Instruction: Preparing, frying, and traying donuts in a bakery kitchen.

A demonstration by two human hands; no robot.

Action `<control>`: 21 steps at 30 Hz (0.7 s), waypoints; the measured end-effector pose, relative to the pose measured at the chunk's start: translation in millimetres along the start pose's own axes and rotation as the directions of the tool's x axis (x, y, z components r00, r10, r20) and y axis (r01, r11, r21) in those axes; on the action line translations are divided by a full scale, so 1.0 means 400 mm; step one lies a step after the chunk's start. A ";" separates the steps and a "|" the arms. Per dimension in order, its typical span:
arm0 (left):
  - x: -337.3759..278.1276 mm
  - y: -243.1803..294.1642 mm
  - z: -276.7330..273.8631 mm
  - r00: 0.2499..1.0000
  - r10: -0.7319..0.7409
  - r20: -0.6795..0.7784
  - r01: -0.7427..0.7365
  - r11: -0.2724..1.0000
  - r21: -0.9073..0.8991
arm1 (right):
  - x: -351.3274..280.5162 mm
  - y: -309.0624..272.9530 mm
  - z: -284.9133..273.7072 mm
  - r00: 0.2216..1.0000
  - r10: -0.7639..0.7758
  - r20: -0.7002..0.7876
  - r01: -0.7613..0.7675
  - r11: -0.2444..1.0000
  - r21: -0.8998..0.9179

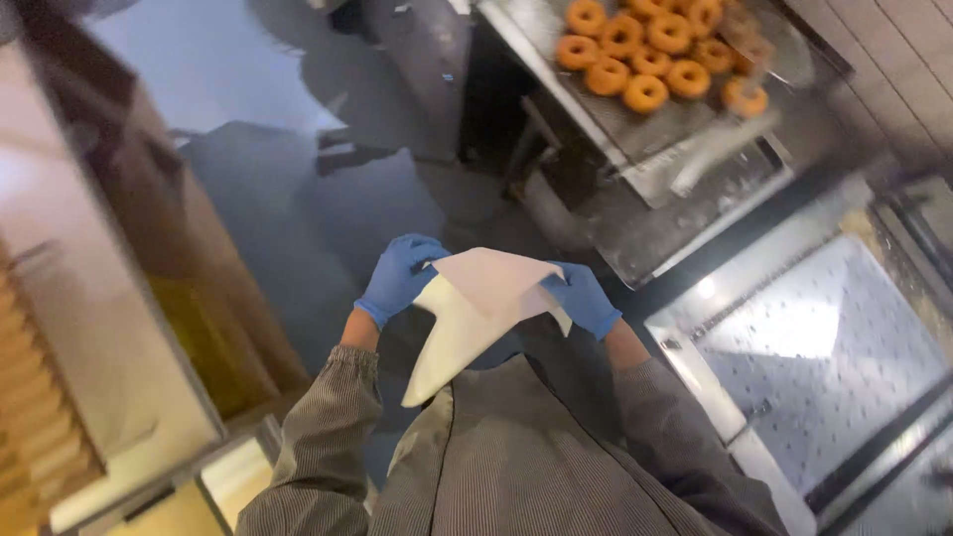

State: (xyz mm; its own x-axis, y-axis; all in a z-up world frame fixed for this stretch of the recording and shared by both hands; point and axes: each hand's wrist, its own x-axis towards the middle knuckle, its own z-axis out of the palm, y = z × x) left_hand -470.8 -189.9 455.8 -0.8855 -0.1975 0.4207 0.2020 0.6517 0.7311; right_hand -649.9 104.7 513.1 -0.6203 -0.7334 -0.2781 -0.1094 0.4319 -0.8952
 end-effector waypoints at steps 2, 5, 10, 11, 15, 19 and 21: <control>0.094 0.044 0.040 0.985 -0.161 0.058 0.165 0.983 -0.077 | -0.013 0.055 -0.064 0.999 -0.024 -0.026 0.026 0.997 0.067; 0.209 0.072 0.086 0.958 -0.259 0.123 0.262 0.965 -0.011 | -0.017 0.241 -0.110 1.000 -0.010 -0.014 0.010 1.000 0.023; 0.372 -0.067 0.162 0.914 -0.357 0.191 0.236 0.853 0.467 | -0.029 0.447 -0.179 0.931 0.344 -0.120 -0.346 0.938 0.007; 0.405 -0.079 0.163 0.847 -0.459 0.269 0.251 0.790 0.559 | -0.040 0.482 -0.194 0.866 0.464 -0.184 -0.443 0.884 0.148; 0.506 -0.307 0.348 0.588 -0.688 0.426 0.400 0.705 0.586 | 0.067 0.551 -0.320 0.801 0.561 -0.208 -0.551 0.827 0.107; 0.649 -0.458 0.525 0.492 -0.729 0.475 0.550 0.684 0.480 | 0.230 0.580 -0.498 0.841 0.536 -0.070 -0.541 0.834 -0.109; 0.681 -0.450 0.573 0.568 -0.731 0.378 0.675 0.677 0.294 | 0.307 0.580 -0.596 0.844 0.534 -0.050 -0.535 0.835 -0.124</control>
State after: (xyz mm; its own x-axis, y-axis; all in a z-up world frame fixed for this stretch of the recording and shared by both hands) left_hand -844.3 -193.3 315.8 -0.8089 -0.3118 -0.4985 -0.5842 0.5225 0.6210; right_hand -936.8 239.9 354.2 -0.6207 -0.3625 -0.6952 0.1444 0.8187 -0.5558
